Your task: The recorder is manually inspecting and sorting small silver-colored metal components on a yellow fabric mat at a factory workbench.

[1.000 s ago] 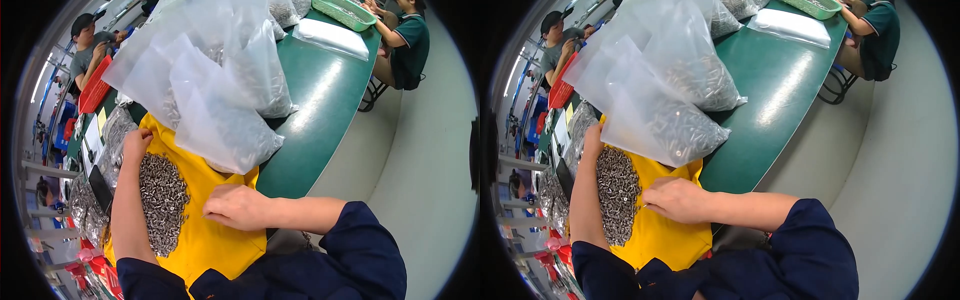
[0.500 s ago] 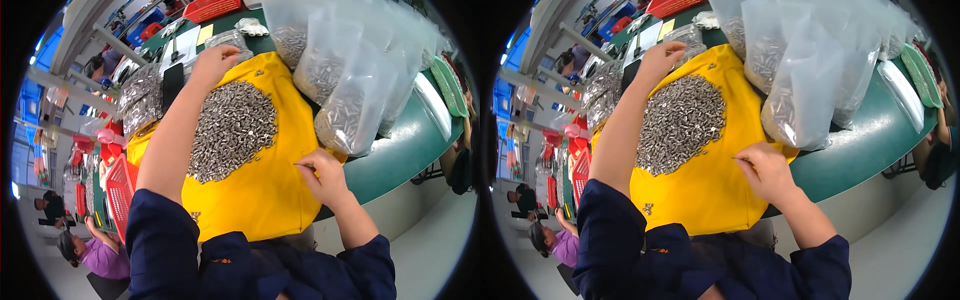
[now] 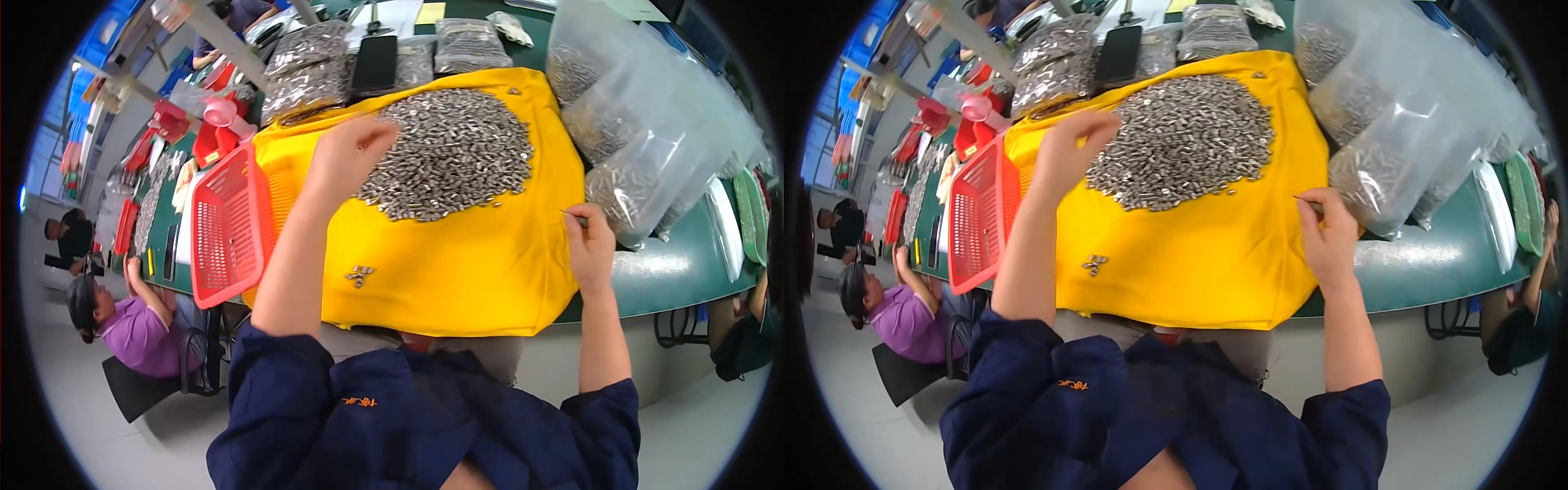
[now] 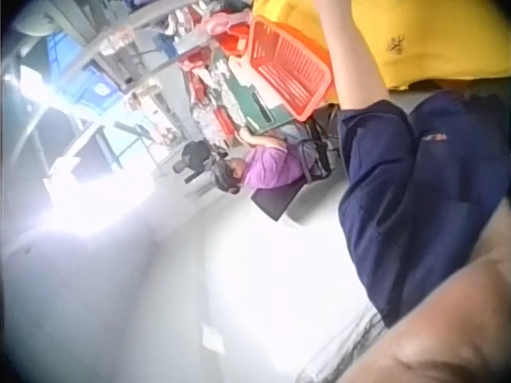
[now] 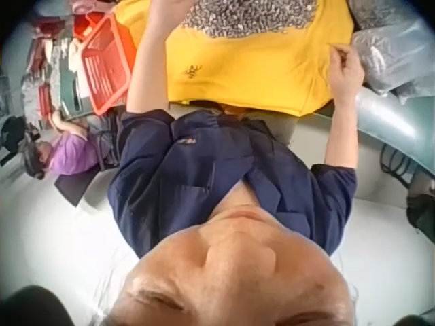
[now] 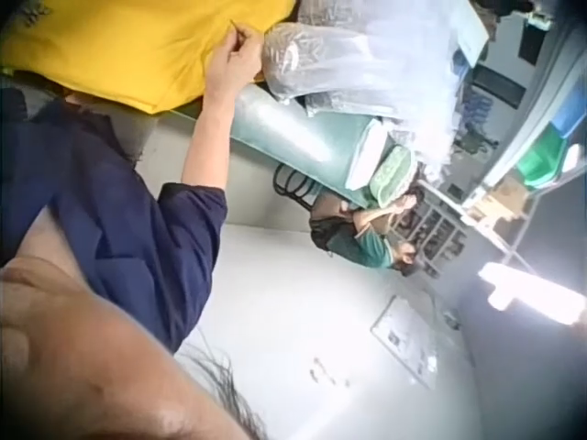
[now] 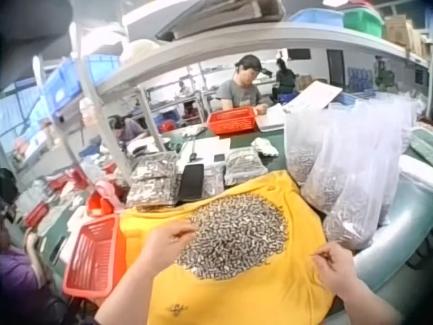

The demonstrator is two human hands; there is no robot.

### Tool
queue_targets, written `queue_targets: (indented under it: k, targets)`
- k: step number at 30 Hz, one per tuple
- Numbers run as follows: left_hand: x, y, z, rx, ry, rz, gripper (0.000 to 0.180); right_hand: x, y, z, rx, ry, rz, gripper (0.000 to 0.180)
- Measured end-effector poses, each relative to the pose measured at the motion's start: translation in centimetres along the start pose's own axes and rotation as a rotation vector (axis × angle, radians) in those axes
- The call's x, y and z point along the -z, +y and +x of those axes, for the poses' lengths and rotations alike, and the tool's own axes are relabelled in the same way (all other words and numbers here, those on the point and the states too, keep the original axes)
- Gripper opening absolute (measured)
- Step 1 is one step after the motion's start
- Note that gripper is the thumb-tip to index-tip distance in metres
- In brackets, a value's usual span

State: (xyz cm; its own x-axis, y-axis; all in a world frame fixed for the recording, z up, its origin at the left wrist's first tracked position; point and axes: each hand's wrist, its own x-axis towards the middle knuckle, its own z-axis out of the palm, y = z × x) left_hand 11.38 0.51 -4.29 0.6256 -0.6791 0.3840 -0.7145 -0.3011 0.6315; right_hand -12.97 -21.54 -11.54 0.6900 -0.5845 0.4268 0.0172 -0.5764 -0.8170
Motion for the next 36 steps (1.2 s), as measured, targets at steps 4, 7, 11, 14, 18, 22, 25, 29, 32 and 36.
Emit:
queue_targets:
  k: [4, 7, 11, 14, 18, 22, 25, 29, 32, 36]
  targets:
    - [1.7, -4.1, -8.6, 0.298, -0.060, 0.094, 0.016, -1.9, -5.0, 0.5, 0.064, -0.114, 0.055, 0.006]
    - [0.7, -5.1, -9.5, 0.271, -0.070, 0.131, 0.016, -5.9, -9.8, 1.2, 0.206, -0.250, 0.108, 0.007]
    - [-0.4, -5.5, -9.5, 0.118, -0.042, 0.197, 0.015, -12.6, -13.3, 2.2, 0.226, -0.405, 0.263, 0.006]
    - [-0.7, -5.4, -9.2, 0.075, -0.018, 0.181, 0.013, -15.9, -13.3, 2.4, 0.149, -0.428, 0.273, 0.007]
    - [-0.8, -5.8, -9.2, 0.097, 0.002, 0.180, 0.011, -17.9, -10.8, 1.5, 0.080, -0.433, 0.180, 0.007]
    - [-0.9, -6.2, -9.2, 0.077, 0.028, 0.162, 0.010, -18.2, -9.2, 1.7, 0.083, -0.437, 0.092, 0.008]
    - [-0.6, -6.3, -8.8, 0.104, 0.004, 0.139, 0.011, -18.3, -9.2, 1.8, 0.103, -0.441, 0.134, 0.007]
    - [0.0, -6.4, -8.9, 0.118, -0.003, 0.067, 0.009, -17.9, -9.3, 1.8, 0.060, -0.488, 0.140, 0.007]
    - [1.1, -5.9, -8.5, 0.562, -0.143, -0.794, 0.008, -17.6, -8.8, 1.9, 0.003, -0.471, 0.175, 0.007]
    - [1.1, -5.4, -9.1, 0.536, -0.127, -1.367, 0.011, -17.3, -9.9, 1.4, -0.019, -0.488, 0.309, 0.007]
